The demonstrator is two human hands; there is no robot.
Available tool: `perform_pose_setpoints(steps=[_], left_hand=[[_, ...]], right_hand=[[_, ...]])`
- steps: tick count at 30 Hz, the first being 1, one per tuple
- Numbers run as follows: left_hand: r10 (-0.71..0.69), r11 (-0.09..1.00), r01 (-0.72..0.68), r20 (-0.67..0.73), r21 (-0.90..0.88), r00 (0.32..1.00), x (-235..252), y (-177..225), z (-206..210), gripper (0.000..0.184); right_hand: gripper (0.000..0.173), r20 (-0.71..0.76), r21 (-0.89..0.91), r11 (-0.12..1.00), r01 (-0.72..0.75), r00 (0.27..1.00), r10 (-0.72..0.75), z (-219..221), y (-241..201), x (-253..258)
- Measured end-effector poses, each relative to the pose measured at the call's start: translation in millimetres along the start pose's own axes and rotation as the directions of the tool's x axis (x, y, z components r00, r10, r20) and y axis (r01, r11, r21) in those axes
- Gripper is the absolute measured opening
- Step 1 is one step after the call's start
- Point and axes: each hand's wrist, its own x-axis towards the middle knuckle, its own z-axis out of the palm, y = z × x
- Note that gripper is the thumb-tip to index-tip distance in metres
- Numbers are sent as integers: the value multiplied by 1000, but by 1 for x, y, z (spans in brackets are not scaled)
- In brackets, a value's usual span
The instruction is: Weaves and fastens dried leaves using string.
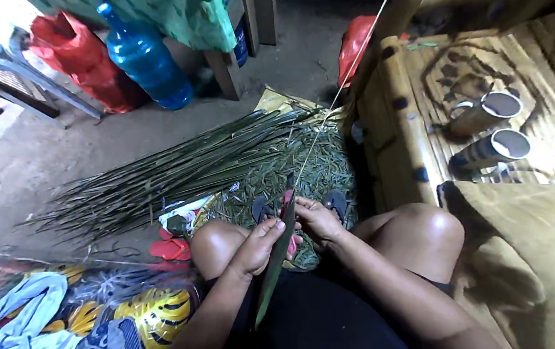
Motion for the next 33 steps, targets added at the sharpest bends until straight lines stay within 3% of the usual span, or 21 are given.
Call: perform_pose_setpoints(steps=[4, 8, 12, 14, 17, 20, 23, 26, 33], left_hand=[[-39, 997, 48, -131, 62, 991, -10, -3, -10, 35], [-82, 986, 123, -306, 116, 949, -18, -3, -20, 30], [-77, 996, 87, -273, 22, 959, -16, -3, -17, 26], [-79, 997, 74, -217, -33, 973, -15, -9, -16, 27], [-126, 991, 132, -141, 29, 982, -20, -16, -13, 32], [-130, 990, 138, -171, 35, 977, -27, -20, -8, 30], [-109, 994, 111, -203, -2, 973, -25, -19, -7, 25], [-141, 990, 142, -134, -5, 981, -19, -16, -7, 26], [-183, 983, 185, -102, 4, 978, -25, -22, -6, 32]], right_hand=[[30, -109, -18, 999, 47, 993, -49, -19, -8, 0], [38, -76, -141, 989, 34, 996, -45, -54, -21, -4], [38, 121, -253, 966, 46, 993, -16, -64, -17, -14], [34, 150, -234, 970, 63, 988, -27, -64, -15, -13], [31, 178, -255, 962, 95, 983, -50, -71, -12, -5], [30, 222, -241, 965, 99, 974, -45, -76, -7, 0], [40, 322, -222, 974, 54, 946, 21, -72, -1, 2], [45, 403, -229, 972, 50, 914, 48, -63, 0, 4], [37, 360, -159, 980, 124, 931, -59, -58, -11, 16]])
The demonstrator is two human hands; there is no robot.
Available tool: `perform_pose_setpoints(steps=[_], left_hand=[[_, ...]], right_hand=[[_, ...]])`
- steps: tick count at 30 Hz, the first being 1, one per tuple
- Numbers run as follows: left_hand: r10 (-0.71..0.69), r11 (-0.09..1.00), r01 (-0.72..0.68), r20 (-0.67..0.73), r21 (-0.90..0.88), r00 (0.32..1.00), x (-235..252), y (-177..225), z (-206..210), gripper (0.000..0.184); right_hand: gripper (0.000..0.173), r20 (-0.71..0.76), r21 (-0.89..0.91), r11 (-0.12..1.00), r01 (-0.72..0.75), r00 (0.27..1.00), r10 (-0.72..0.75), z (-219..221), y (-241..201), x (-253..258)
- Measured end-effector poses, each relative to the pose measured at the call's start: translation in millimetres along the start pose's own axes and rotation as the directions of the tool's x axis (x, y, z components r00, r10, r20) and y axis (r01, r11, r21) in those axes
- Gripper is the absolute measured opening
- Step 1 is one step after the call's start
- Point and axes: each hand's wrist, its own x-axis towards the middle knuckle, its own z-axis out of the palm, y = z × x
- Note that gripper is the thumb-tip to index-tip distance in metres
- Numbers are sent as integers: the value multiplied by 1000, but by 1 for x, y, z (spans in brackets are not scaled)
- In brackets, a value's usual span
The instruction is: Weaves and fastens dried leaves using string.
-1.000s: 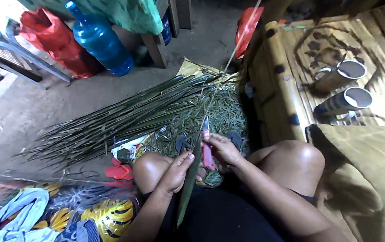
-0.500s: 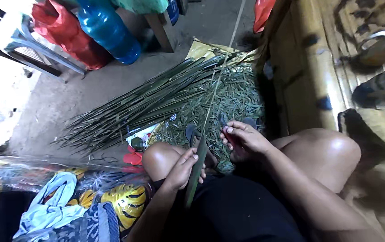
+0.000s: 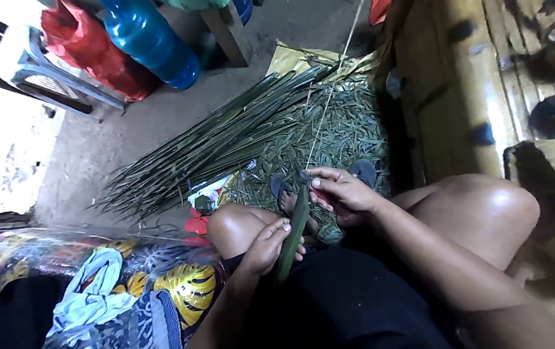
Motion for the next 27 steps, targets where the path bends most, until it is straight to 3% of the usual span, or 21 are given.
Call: perform_pose_setpoints(steps=[5, 12, 22, 27], left_hand=[[41, 999, -40, -38, 24, 998, -2, -2, 0, 21], [49, 994, -54, -46, -92, 998, 7, 13, -3, 25], [79, 997, -81, -127, -14, 989, 12, 13, 13, 30], [80, 995, -84, -71, -53, 994, 10, 15, 16, 29]], right_hand=[[34, 3, 0, 1000, -14, 1000, 14, -5, -4, 1], [28, 81, 10, 1000, 13, 997, -14, -8, 11, -4], [25, 238, -96, 995, 35, 971, -11, 6, 10, -12], [26, 274, -100, 992, 74, 961, -44, 12, 12, -12]])
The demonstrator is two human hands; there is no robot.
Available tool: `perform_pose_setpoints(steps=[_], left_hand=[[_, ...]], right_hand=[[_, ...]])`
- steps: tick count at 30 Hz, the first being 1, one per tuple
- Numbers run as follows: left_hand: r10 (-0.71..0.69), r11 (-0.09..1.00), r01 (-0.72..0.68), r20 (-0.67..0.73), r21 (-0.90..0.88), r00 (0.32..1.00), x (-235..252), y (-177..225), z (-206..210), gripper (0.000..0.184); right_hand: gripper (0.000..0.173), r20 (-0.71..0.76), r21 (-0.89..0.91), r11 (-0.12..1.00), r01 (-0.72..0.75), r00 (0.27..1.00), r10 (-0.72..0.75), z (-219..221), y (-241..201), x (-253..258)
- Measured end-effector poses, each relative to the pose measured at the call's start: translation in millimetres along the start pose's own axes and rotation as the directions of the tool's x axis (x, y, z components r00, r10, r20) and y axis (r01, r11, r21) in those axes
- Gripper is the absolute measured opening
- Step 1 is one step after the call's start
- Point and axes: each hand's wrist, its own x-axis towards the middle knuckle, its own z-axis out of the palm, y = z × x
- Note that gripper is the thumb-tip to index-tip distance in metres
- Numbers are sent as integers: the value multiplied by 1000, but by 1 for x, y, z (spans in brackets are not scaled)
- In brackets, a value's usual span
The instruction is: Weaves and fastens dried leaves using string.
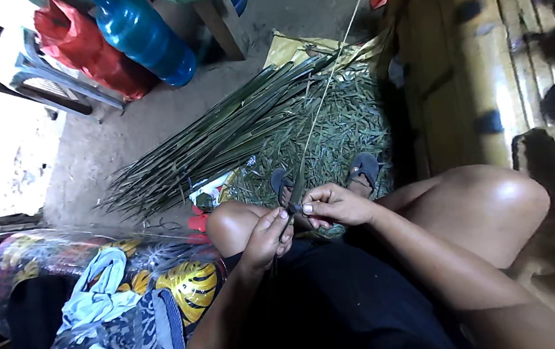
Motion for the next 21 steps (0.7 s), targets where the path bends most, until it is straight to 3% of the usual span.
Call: perform_pose_setpoints(steps=[4, 9, 16, 21], left_hand=[[-14, 1000, 15, 31, -19, 999, -3, 3, 0, 28], [-36, 999, 34, 62, 36, 997, -10, 0, 1, 26], [-1, 1000, 2, 67, -17, 998, -4, 3, 4, 26], [-24, 999, 27, 88, -35, 996, -7, 6, 5, 27]], right_hand=[[27, -68, -47, 995, 86, 994, -90, -9, -2, 2], [26, -289, -75, 992, 106, 949, -124, -27, -15, 1], [25, 2, -6, 999, 50, 999, -50, 2, -8, -3], [27, -82, -56, 989, 134, 987, -138, -9, -11, 1]])
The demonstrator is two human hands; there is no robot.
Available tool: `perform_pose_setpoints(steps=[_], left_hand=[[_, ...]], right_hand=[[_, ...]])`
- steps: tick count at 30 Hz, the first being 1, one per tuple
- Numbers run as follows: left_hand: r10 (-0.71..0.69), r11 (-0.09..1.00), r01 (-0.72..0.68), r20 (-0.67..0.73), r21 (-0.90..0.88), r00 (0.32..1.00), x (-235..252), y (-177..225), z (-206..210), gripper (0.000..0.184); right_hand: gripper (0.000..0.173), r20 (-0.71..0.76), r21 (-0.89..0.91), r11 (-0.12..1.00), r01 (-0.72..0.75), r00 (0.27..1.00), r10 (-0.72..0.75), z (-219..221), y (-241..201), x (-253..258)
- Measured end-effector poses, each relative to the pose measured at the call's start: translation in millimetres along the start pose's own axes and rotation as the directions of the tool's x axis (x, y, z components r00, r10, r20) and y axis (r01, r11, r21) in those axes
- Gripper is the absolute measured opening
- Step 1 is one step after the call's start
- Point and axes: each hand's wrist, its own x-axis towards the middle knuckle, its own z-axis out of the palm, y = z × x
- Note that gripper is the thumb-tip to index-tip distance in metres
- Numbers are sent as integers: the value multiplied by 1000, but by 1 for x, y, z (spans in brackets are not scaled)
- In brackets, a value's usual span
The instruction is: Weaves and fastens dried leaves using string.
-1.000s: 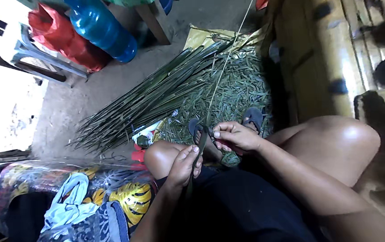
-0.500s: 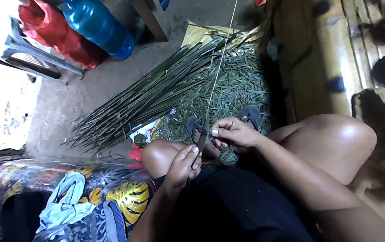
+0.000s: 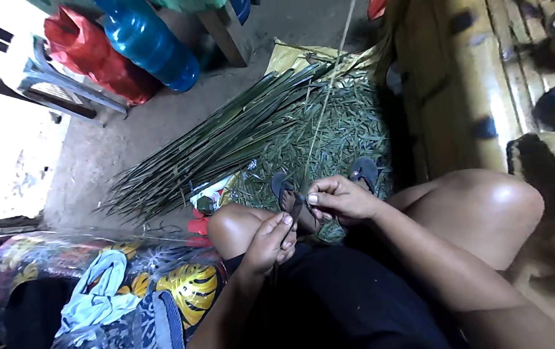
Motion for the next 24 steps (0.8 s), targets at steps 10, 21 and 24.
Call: perform_pose_setpoints(steps=[10, 21, 24], left_hand=[[6, 1000, -6, 18, -9, 1000, -2, -3, 0, 26], [-11, 998, 14, 66, -55, 998, -10, -4, -2, 24], [23, 998, -19, 64, -67, 998, -8, -1, -3, 25]], right_hand=[[25, 9, 17, 997, -80, 997, 80, 3, -7, -6], [27, -144, 25, 1000, 0, 990, 4, -13, -20, 3], [25, 24, 34, 997, -63, 998, 62, 8, -12, -2]])
